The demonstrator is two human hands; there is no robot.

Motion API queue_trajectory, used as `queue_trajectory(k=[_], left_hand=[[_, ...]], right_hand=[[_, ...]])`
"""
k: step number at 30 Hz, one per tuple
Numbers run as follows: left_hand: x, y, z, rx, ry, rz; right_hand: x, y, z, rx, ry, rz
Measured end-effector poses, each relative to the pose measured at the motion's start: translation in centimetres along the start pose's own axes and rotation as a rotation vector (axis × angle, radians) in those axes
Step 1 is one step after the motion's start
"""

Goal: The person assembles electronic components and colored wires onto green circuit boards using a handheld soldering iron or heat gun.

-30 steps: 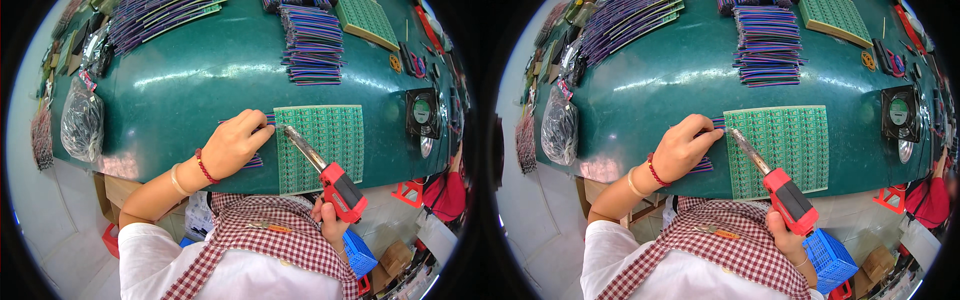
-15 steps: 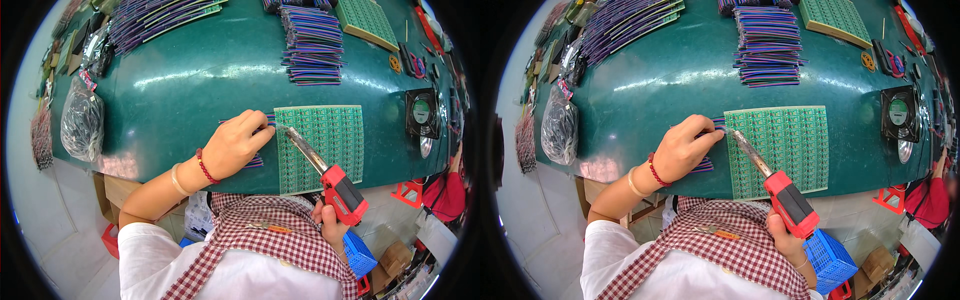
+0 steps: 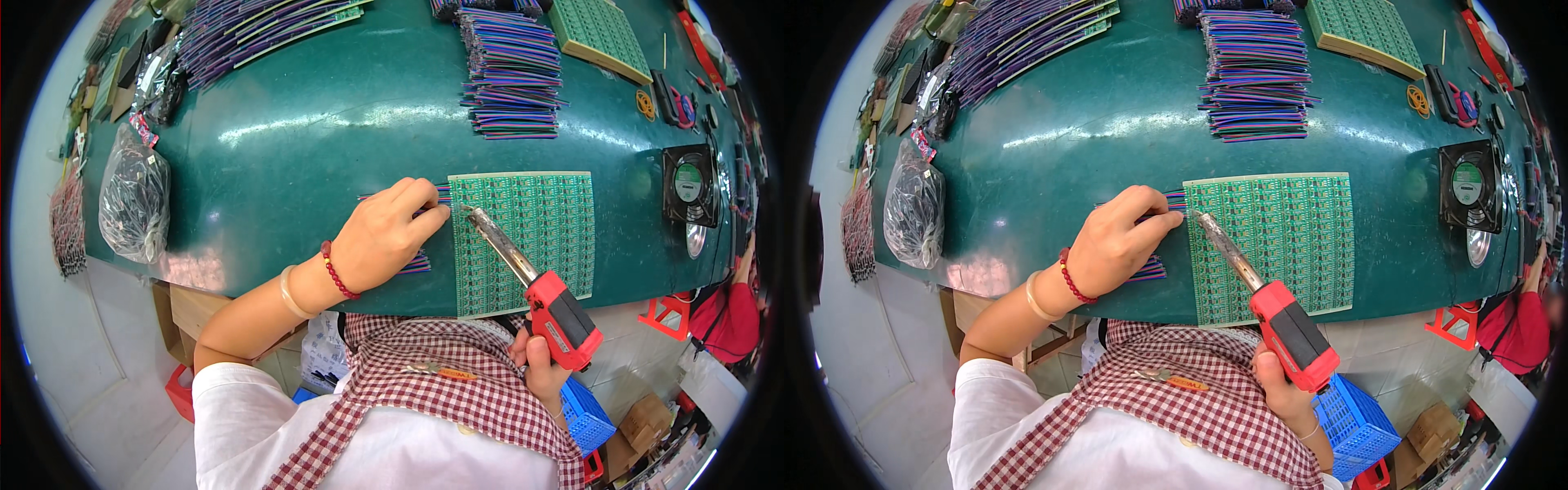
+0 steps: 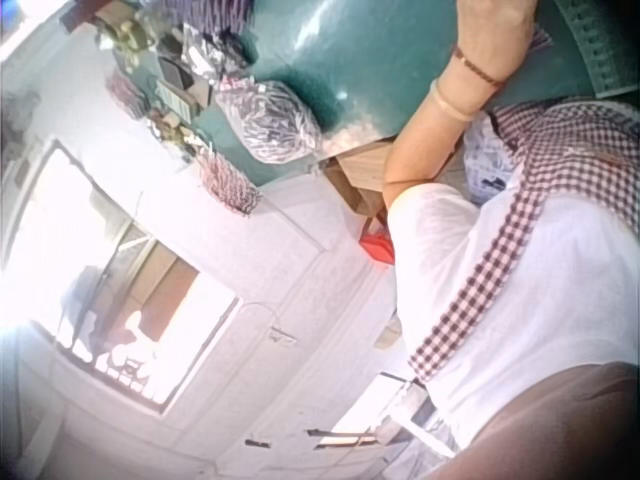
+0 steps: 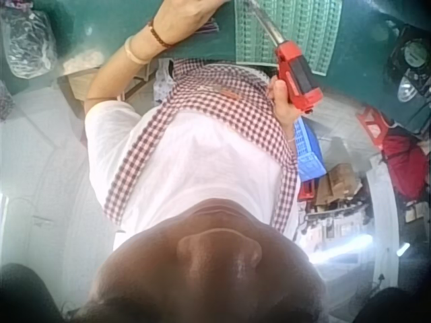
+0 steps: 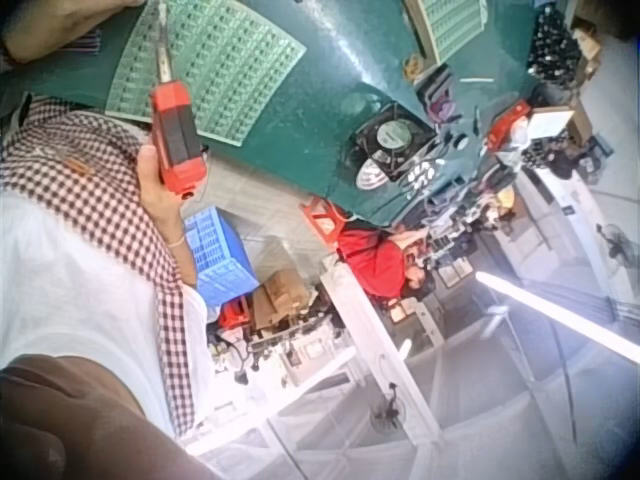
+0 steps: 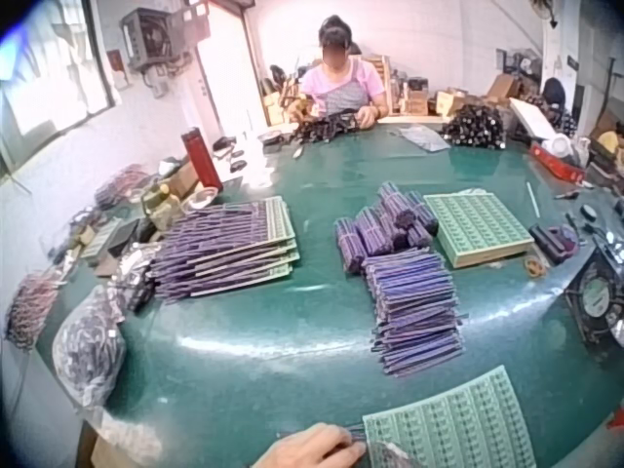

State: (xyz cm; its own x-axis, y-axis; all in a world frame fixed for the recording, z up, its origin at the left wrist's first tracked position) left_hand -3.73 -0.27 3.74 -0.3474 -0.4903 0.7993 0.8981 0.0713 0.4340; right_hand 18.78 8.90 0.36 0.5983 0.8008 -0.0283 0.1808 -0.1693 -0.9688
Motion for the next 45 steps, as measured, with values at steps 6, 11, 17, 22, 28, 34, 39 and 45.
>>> queue_trajectory(k=[6, 11, 17, 22, 28, 34, 39, 45], left_hand=[[0.0, 0.1, 0.0, -0.005, -0.002, 0.003], [0.0, 0.2, 0.0, -0.014, -0.003, 0.011], [0.1, 0.3, 0.0, -0.012, -0.010, 0.021], [-0.1, 0.4, 0.1, -0.017, -0.019, 0.032], [-0.1, 0.4, 0.1, -0.016, -0.024, 0.038], [-0.1, 0.8, 0.1, -0.034, -0.046, 0.103], [0.5, 1.3, 0.4, -0.021, -0.056, 0.206], [0.2, -0.4, -1.8, 0.283, -0.382, 0.069]], right_hand=[[-0.2, 0.3, 0.0, -0.010, -0.004, -0.036], [-0.6, -0.2, 0.3, 0.051, -0.085, -0.116], [-0.3, -0.4, 0.0, 0.009, -0.027, -0.039], [0.2, 0.5, -0.2, -0.077, 0.032, 0.014], [0.0, -0.3, -0.3, 0.042, -0.009, -0.006], [-0.1, -0.3, -0.6, 0.016, -0.036, -0.004], [0.0, -0.4, -0.6, 0.012, -0.027, 0.021], [0.9, -1.0, -0.9, 0.052, 0.060, 0.019]])
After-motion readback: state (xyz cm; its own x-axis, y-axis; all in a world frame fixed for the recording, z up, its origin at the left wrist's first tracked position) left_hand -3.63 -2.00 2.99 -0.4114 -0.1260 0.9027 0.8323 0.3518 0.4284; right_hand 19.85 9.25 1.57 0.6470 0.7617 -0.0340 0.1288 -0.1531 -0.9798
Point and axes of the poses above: each hand's wrist, its own z-axis towards the middle knuckle, its own x-axis out of the back of the hand, y = z × x, the point moved 10 cm from there along z, towards the middle knuckle, and after that the axes turned 5 degrees about z, right-handed, at the moved point
